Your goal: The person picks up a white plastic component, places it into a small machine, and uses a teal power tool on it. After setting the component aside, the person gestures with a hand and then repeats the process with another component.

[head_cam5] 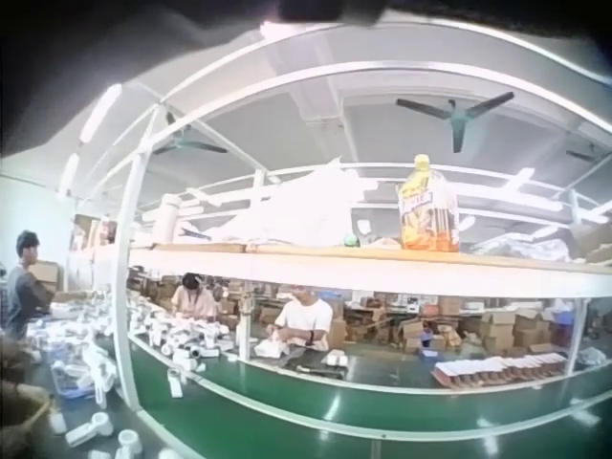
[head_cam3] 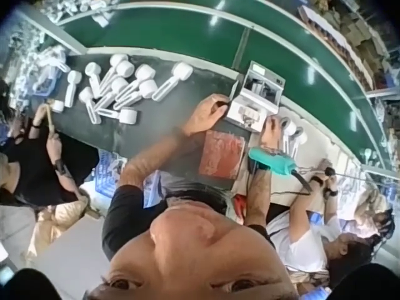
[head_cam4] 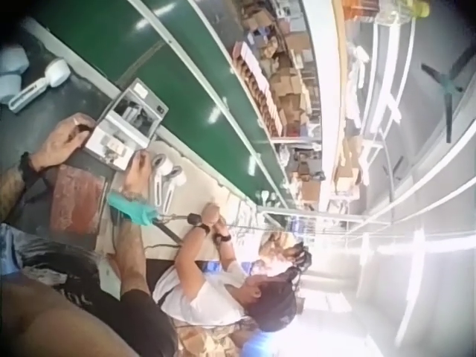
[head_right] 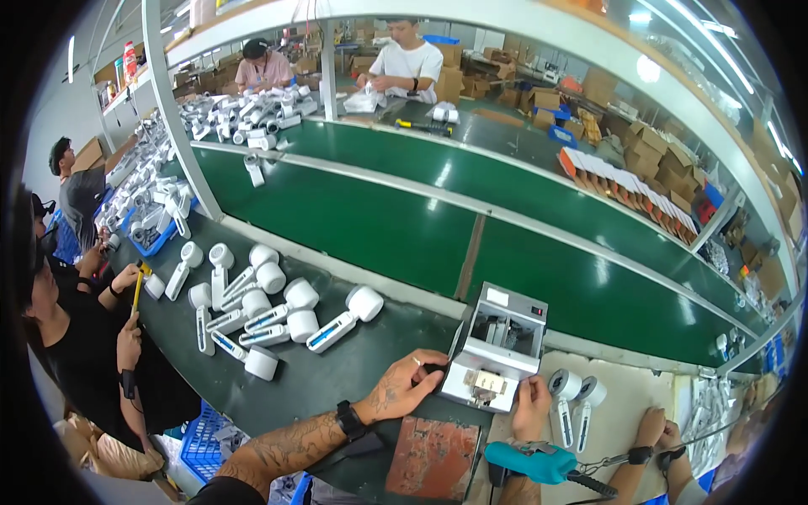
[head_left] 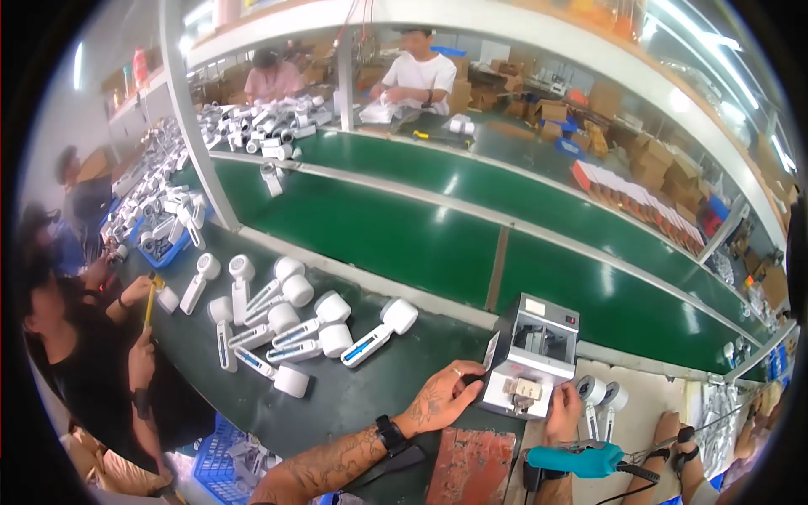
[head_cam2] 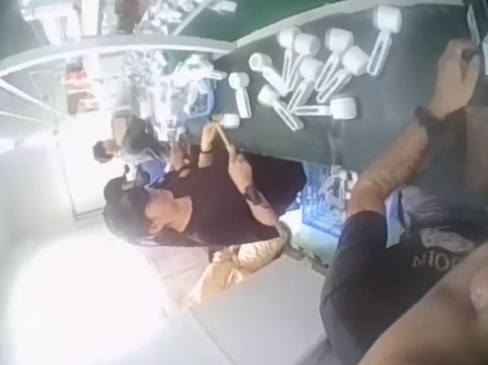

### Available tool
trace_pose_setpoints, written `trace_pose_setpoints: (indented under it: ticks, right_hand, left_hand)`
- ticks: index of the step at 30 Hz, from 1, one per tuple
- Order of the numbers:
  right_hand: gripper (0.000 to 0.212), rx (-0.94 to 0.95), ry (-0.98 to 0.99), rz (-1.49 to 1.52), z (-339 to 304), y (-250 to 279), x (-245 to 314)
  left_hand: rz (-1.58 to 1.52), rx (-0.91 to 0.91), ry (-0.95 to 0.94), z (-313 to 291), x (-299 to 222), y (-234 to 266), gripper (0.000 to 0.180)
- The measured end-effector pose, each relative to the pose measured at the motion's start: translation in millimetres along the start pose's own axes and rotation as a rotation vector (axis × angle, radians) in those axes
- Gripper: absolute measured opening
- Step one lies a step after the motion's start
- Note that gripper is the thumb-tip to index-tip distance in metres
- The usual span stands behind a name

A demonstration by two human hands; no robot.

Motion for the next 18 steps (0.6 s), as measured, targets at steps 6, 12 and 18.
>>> trace_pose_setpoints:
  ticks: [6,12,18]
  right_hand:
    - [0.012,-0.003,-0.009,-0.019,2,1,-2]
    - [0.012,-0.012,0.008,-0.017,4,4,-8]
    - [0.014,0.01,0.012,-0.015,2,3,-5]
  left_hand:
    - [-0.032,-0.03,-0.01,1,3,0,0.027]
    - [0.009,-0.014,-0.038,1,2,1,0.026]
    - [0.002,0.001,-0.021,0,2,-1,0.026]
Point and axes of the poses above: each hand's wrist, its own z-axis towards the middle knuckle, its own y-axis out of the back of the hand, x = y × z, the point moved 6 cm from there along z, towards the middle knuckle, and after that the axes turned 5 degrees about -x, right-handed, at the moved point
